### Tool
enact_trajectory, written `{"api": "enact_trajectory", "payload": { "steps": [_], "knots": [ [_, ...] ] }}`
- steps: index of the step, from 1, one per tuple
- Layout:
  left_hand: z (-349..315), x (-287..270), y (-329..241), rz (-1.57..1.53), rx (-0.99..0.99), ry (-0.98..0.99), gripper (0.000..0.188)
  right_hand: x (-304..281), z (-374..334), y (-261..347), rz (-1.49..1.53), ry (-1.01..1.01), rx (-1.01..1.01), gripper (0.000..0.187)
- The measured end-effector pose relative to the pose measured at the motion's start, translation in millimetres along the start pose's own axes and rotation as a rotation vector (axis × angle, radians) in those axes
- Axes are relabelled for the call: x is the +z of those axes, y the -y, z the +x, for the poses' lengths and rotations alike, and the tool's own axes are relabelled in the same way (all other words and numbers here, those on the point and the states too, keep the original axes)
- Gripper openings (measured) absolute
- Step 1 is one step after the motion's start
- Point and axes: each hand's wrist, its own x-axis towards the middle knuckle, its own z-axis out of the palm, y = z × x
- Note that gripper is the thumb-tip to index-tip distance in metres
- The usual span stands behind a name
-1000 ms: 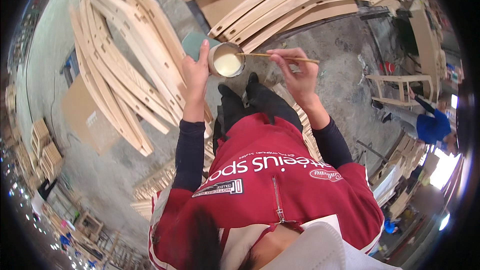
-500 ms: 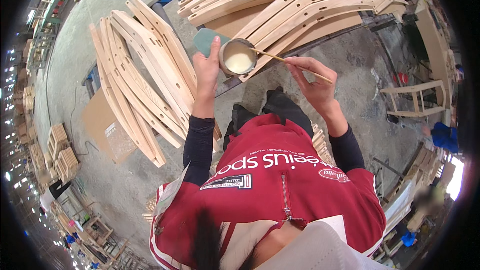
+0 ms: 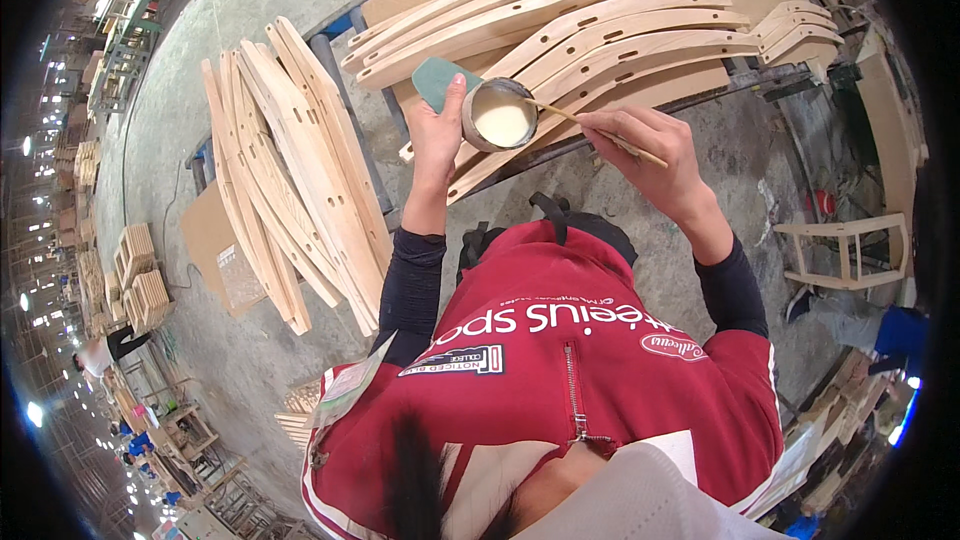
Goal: The person applies glue to pre-drilled holes in curved wooden chair parts using a small brush and a can of adhesive. They repeatedly pick up parts, apply glue to the holes, and place them back on the workbench.
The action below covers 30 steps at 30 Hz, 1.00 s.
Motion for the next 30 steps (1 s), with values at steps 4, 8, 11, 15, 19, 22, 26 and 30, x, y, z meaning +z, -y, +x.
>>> {"api": "enact_trajectory", "payload": {
  "steps": [4,8,11,15,19,22,26,30],
  "knots": [
    [4.4,31.7,3.2,0.033,0.019,0.010,0.029,-32.0,-2.5,-25.3,0.017,0.103,-0.002,0.022],
    [-0.5,62.2,-9.0,0.126,0.004,0.009,0.030,-57.0,-5.7,-45.9,0.046,0.166,0.009,0.026],
    [0.3,79.1,-3.8,0.070,0.021,0.049,0.031,-72.5,-7.8,-55.8,0.061,0.196,-0.007,0.020],
    [6.3,101.9,3.1,0.039,0.055,0.078,0.031,-90.0,-11.6,-64.9,0.057,0.214,0.007,0.025],
    [17.3,123.5,1.1,0.063,0.019,0.130,0.029,-106.4,-17.9,-71.0,0.081,0.225,0.105,0.020],
    [29.2,133.8,9.3,-0.056,-0.101,0.222,0.029,-112.9,-23.0,-77.6,0.198,0.117,0.245,0.017],
    [40.0,150.0,13.5,-0.343,-0.370,0.405,0.029,-123.2,-29.4,-75.8,0.513,-0.132,0.553,0.015],
    [46.7,159.4,17.6,-0.490,-0.463,0.605,0.032,-113.5,-41.1,-82.8,0.701,-0.295,0.619,0.019]
  ]
}}
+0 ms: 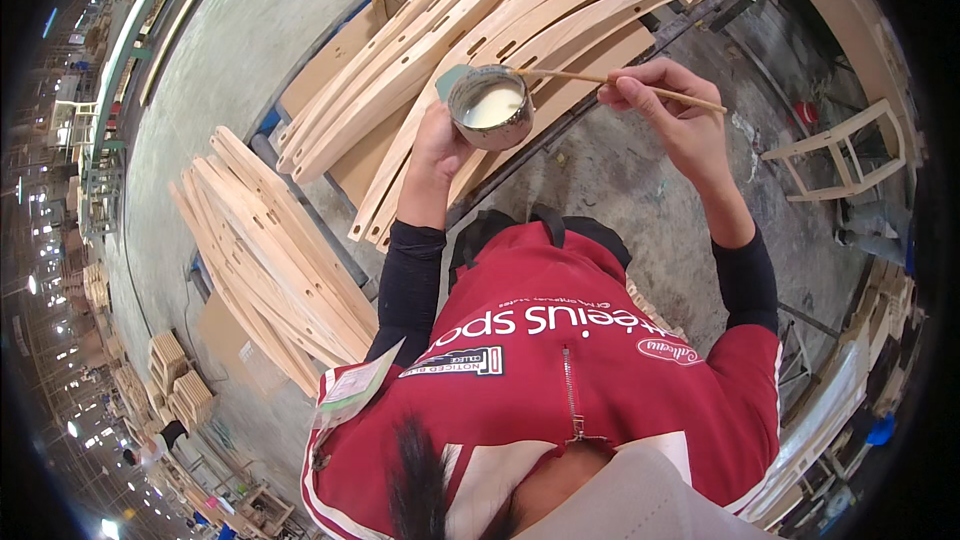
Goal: The person applies glue to pre-drilled holes in curved wooden chair parts using a small brush and a can of adhesive. They repeatedly pick up parts, apply glue to the holes, and place them back on the workbench.
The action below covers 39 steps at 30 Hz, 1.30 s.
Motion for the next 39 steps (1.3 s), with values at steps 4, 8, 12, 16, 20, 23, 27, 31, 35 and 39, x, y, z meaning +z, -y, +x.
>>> {"api": "enact_trajectory", "payload": {
  "steps": [4,8,12,16,20,23,27,31,35,39],
  "knots": [
    [4.2,2.2,-7.6,-0.163,-0.097,0.079,0.030,9.0,-11.6,-3.9,-0.005,-0.082,0.011,0.020],
    [12.6,-14.1,-7.7,-0.216,-0.098,0.172,0.030,20.4,-19.5,-0.6,-0.011,-0.102,-0.016,0.019],
    [7.5,-4.3,-14.7,-0.070,-0.081,-0.018,0.030,31.7,-25.5,7.9,-0.117,-0.101,0.006,0.018],
    [12.7,-13.4,-10.8,-0.069,-0.058,-0.066,0.030,41.5,-30.2,6.8,-0.155,-0.093,0.006,0.017],
    [21.9,-24.1,2.0,-0.080,0.096,-0.096,0.030,49.4,-35.7,-1.3,-0.222,-0.083,-0.001,0.015],
    [20.7,-32.5,-6.5,0.124,0.202,-0.174,0.031,64.4,-20.5,-8.8,0.048,-0.204,0.091,0.016],
    [11.2,-31.0,-18.4,0.204,0.208,-0.157,0.029,64.4,-9.5,-18.9,-0.108,-0.258,0.059,0.019],
    [2.7,-35.1,-31.3,0.211,0.195,-0.155,0.027,71.6,-7.5,-18.2,-0.204,-0.225,0.001,0.019],
    [6.8,-64.3,-41.6,0.158,0.151,-0.181,0.026,85.2,-2.9,-15.0,-0.213,-0.198,-0.020,0.018],
    [10.2,-100.9,-59.2,-0.024,0.126,-0.224,0.027,88.0,-1.0,-21.5,-0.116,-0.257,0.079,0.020]
  ]
}}
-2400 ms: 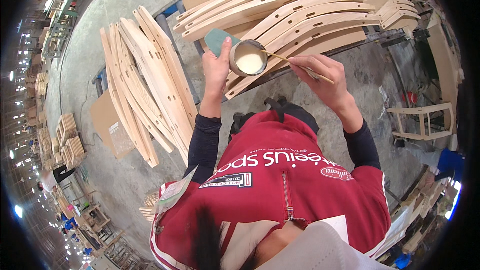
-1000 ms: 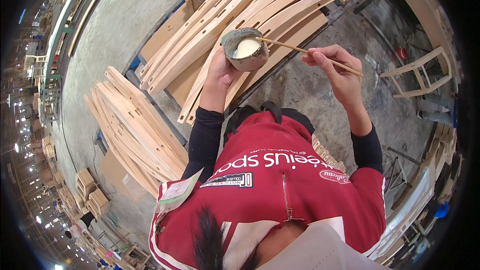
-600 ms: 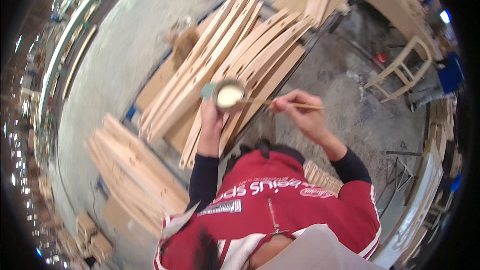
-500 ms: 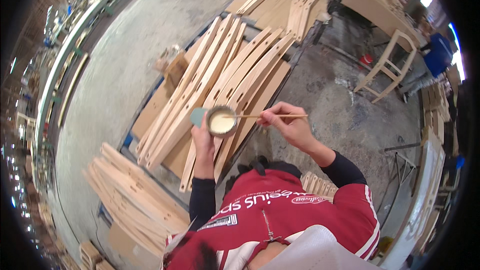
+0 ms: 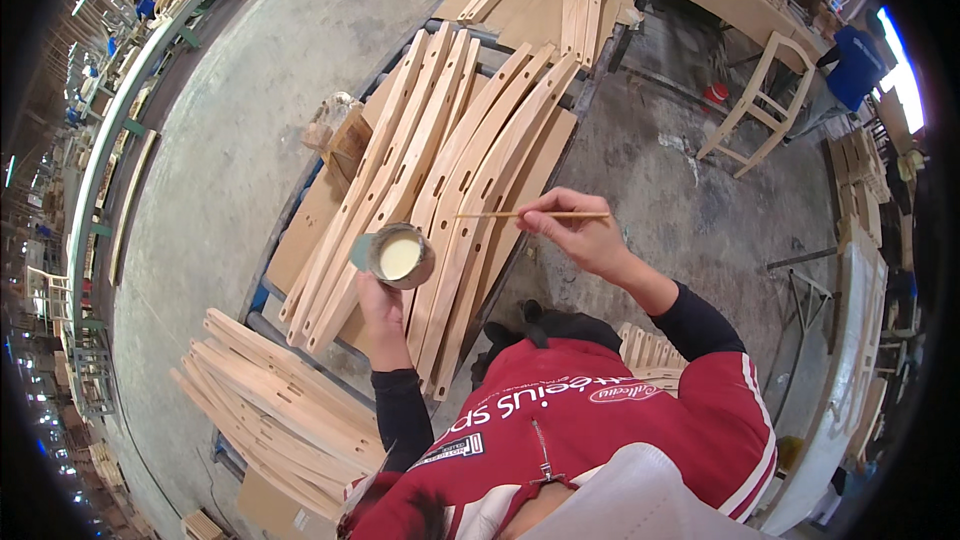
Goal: The person applies glue to pre-drilled holes in curved wooden chair parts using a small brush and a can of adhesive. They repeatedly pick up parts, apply glue to the holes, and place them back on the workbench.
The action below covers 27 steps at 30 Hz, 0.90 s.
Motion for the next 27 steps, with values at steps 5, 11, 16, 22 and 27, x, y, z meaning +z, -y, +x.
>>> {"api": "enact_trajectory", "payload": {
  "steps": [5,11,16,22,27],
  "knots": [
    [5.1,-22.0,-29.6,0.041,0.062,-0.095,0.032,-17.0,16.9,-4.2,0.245,-0.082,0.127,0.019],
    [22.2,-35.6,-40.9,-0.108,0.110,-0.317,0.039,-40.1,58.6,-34.7,0.599,-0.208,0.361,0.024],
    [55.8,-37.1,-37.8,-0.139,0.141,-0.401,0.035,-68.5,114.1,-66.8,0.692,-0.176,0.471,0.021],
    [117.1,5.1,-44.2,-0.079,0.264,-0.445,0.030,-114.5,213.4,-105.6,0.837,-0.053,0.542,0.021],
    [213.4,26.3,-58.9,0.056,0.445,-0.444,0.029,-155.1,292.1,-131.7,0.889,0.022,0.622,0.019]
  ]
}}
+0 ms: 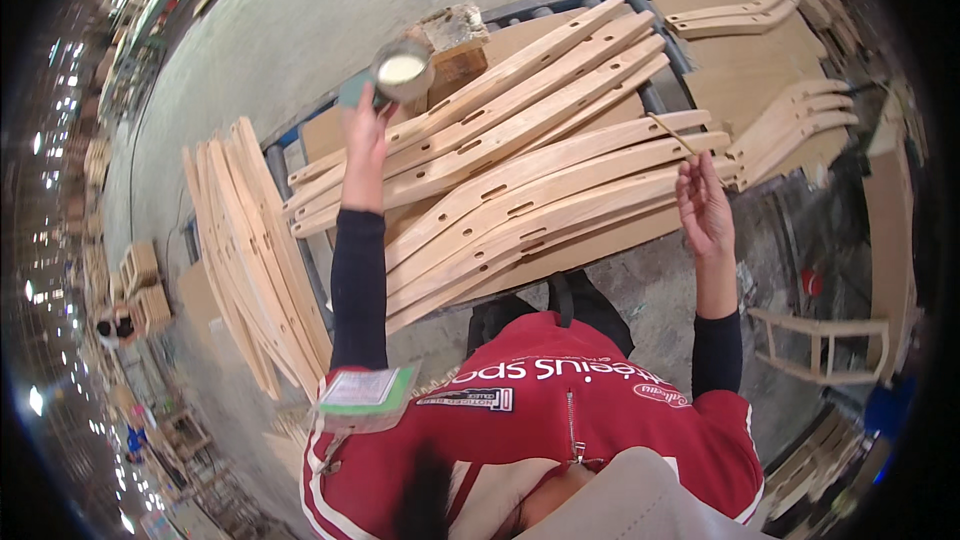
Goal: The person applies glue to pre-drilled holes in curved wooden chair parts using a small brush and a can of adhesive. They repeatedly pick up parts, apply glue to the holes, and place them back on the workbench.
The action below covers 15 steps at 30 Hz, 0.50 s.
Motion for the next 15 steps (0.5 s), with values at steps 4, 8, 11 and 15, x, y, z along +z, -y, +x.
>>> {"api": "enact_trajectory", "payload": {
  "steps": [4,8,11,15],
  "knots": [
    [52.8,56.3,15.4,0.294,0.138,-0.179,0.043,-20.4,34.8,29.2,-0.008,-0.057,0.094,0.016],
    [65.1,119.3,33.2,0.471,0.205,-0.324,0.054,-40.8,52.1,46.5,-0.006,-0.109,0.131,0.016],
    [88.8,113.8,51.2,0.837,0.343,-0.434,0.060,-53.3,61.9,50.5,0.021,-0.108,0.197,0.016],
    [115.8,100.9,57.6,1.109,0.448,-0.425,0.062,-61.3,69.4,52.8,0.051,-0.103,0.195,0.018]
  ]
}}
